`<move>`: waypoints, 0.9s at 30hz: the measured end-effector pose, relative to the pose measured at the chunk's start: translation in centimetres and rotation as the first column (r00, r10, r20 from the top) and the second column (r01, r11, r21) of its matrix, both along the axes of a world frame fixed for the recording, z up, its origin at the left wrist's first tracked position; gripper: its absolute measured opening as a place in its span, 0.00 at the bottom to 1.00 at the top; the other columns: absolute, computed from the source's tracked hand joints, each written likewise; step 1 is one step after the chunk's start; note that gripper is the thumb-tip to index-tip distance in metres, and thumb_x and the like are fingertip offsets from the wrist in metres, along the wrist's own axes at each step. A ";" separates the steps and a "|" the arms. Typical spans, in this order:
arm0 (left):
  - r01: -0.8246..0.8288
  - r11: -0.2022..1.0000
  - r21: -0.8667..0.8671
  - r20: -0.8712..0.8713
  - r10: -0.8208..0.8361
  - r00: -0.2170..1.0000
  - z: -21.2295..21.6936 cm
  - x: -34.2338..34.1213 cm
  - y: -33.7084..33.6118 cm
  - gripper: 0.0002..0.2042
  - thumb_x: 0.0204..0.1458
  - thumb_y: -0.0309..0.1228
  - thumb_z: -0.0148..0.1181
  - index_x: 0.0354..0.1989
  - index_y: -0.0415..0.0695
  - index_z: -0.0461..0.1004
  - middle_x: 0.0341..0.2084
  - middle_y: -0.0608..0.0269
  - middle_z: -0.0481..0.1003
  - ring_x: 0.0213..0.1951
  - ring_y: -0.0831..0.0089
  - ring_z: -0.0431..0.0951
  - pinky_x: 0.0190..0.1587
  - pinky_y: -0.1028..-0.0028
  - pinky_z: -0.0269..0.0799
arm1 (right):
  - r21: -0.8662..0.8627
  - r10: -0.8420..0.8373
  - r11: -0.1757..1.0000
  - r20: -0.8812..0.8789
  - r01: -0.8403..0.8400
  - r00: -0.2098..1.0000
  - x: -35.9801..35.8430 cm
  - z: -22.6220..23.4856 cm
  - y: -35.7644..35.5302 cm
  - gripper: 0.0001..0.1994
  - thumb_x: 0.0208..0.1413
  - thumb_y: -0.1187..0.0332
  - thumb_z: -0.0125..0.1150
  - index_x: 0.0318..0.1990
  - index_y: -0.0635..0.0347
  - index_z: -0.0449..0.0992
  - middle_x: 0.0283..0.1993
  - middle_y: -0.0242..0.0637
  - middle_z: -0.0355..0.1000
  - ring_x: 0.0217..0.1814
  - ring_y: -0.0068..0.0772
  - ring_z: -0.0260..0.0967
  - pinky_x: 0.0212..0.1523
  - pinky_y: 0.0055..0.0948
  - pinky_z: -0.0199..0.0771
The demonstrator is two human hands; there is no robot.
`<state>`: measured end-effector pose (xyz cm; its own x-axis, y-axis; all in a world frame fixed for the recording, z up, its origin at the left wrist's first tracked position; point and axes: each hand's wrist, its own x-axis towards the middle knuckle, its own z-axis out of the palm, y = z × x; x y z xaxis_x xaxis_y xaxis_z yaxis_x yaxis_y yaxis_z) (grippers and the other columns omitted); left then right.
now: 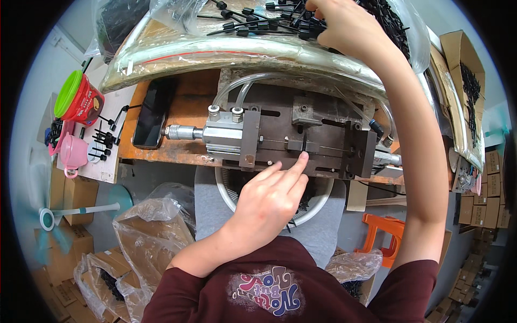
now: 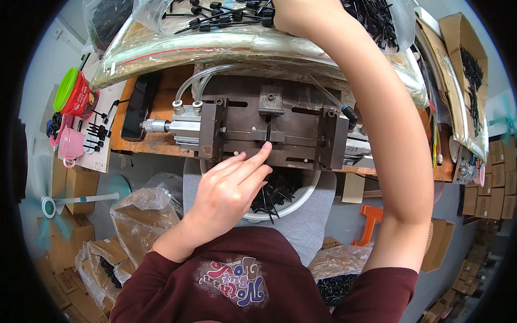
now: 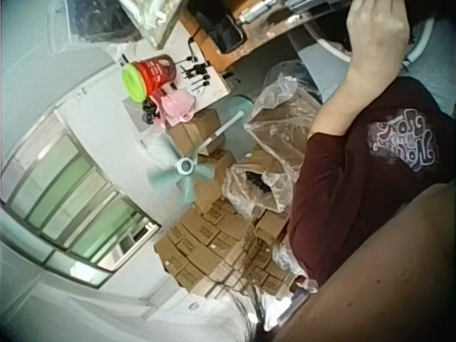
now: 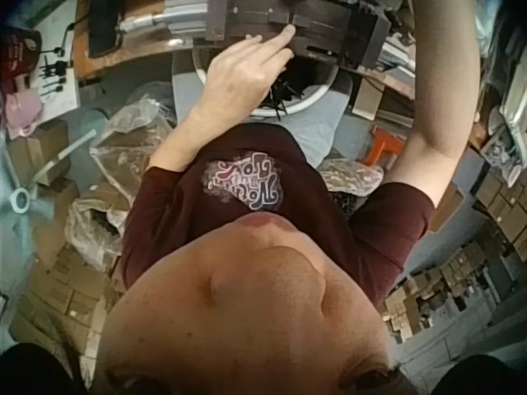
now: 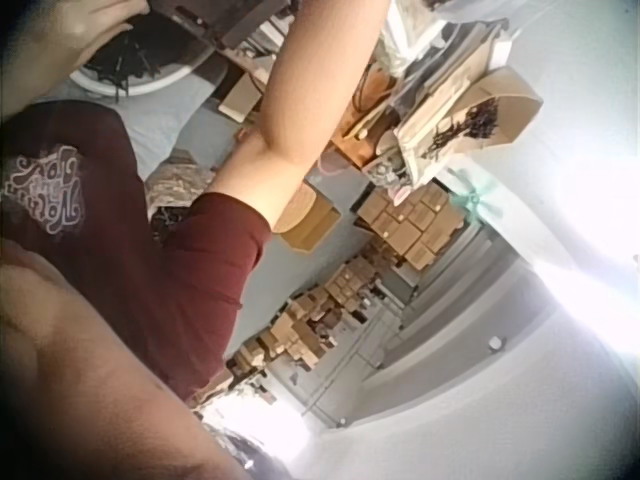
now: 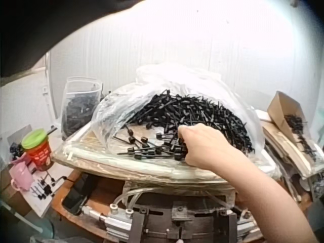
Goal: The recorder is assembling small black cable components using a mechanical press.
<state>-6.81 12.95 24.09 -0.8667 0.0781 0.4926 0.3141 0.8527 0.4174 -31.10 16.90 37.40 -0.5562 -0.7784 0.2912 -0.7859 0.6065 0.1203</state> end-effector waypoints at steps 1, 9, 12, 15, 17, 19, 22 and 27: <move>-0.009 1.000 -0.008 0.003 0.009 1.000 0.1 -0.2 0.1 0.09 0.43 0.22 0.65 0.35 0.36 0.77 0.52 0.50 0.75 0.35 0.62 0.81 0.45 0.66 0.78 | 0.047 0.013 0.999 -0.022 -0.012 1.000 0.0 0.0 -0.6 0.13 0.45 0.76 0.59 0.41 0.66 0.75 0.42 0.53 0.76 0.50 0.52 0.73 0.48 0.45 0.74; 0.005 1.000 -0.024 0.054 -0.003 0.999 0.2 -1.0 -0.6 0.10 0.41 0.22 0.66 0.34 0.38 0.77 0.53 0.52 0.76 0.25 0.64 0.79 0.31 0.71 0.75 | 0.312 -0.040 0.950 0.039 0.026 0.998 -2.2 0.6 -3.1 0.14 0.41 0.69 0.63 0.37 0.67 0.79 0.39 0.56 0.77 0.47 0.52 0.75 0.47 0.43 0.77; -0.004 1.000 -0.003 0.040 0.004 0.999 -0.2 -1.0 -0.6 0.10 0.41 0.23 0.66 0.34 0.39 0.77 0.53 0.53 0.76 0.22 0.65 0.78 0.29 0.72 0.74 | 0.285 0.015 0.958 0.065 -0.033 0.998 -2.9 0.7 -2.3 0.16 0.39 0.66 0.65 0.35 0.68 0.81 0.37 0.57 0.77 0.45 0.53 0.76 0.47 0.41 0.76; -0.001 1.000 0.003 0.036 0.001 0.999 -0.1 -1.0 -0.7 0.10 0.42 0.23 0.66 0.34 0.39 0.77 0.53 0.54 0.76 0.22 0.65 0.77 0.28 0.72 0.74 | 0.185 0.065 0.980 0.063 -0.076 0.996 -3.6 1.2 -1.2 0.17 0.37 0.67 0.67 0.36 0.70 0.80 0.35 0.57 0.77 0.42 0.53 0.76 0.46 0.38 0.76; -0.003 1.000 -0.017 0.024 0.003 1.000 -0.2 -0.9 -0.8 0.10 0.42 0.23 0.66 0.35 0.39 0.77 0.53 0.54 0.76 0.22 0.66 0.77 0.28 0.73 0.74 | 0.046 0.034 0.998 0.180 -0.043 0.983 -2.3 3.1 -0.7 0.15 0.39 0.69 0.67 0.33 0.72 0.78 0.31 0.53 0.77 0.35 0.46 0.76 0.41 0.36 0.76; -0.004 0.999 -0.034 0.011 0.005 1.000 -0.3 -1.0 -0.8 0.10 0.42 0.24 0.66 0.35 0.40 0.77 0.53 0.53 0.76 0.21 0.66 0.77 0.28 0.73 0.74 | -0.062 -0.064 0.993 0.430 0.100 0.900 -0.8 5.4 0.9 0.07 0.45 0.73 0.67 0.31 0.68 0.77 0.26 0.41 0.75 0.28 0.26 0.74 0.32 0.27 0.75; 0.009 0.999 -0.048 0.009 -0.008 1.000 -0.4 -0.9 -0.9 0.10 0.43 0.25 0.66 0.36 0.40 0.78 0.53 0.53 0.76 0.22 0.67 0.76 0.28 0.73 0.74 | -0.331 0.050 0.925 0.596 0.189 0.801 -1.8 5.5 2.9 0.06 0.49 0.74 0.68 0.33 0.65 0.78 0.27 0.36 0.75 0.28 0.23 0.72 0.32 0.25 0.74; 0.098 0.988 0.118 0.073 -0.107 0.992 0.7 0.6 -1.3 0.10 0.44 0.27 0.67 0.36 0.42 0.78 0.53 0.54 0.76 0.24 0.67 0.79 0.30 0.73 0.76 | -0.641 0.279 0.643 0.706 0.420 0.651 -1.8 4.7 5.1 0.07 0.49 0.74 0.67 0.36 0.66 0.78 0.33 0.39 0.75 0.32 0.30 0.74 0.37 0.30 0.76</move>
<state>-6.23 11.66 24.77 -0.8936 0.1162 0.4335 0.3597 0.7632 0.5368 -32.92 21.96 42.05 -0.8731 -0.4473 0.1939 -0.3330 0.2566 -0.9074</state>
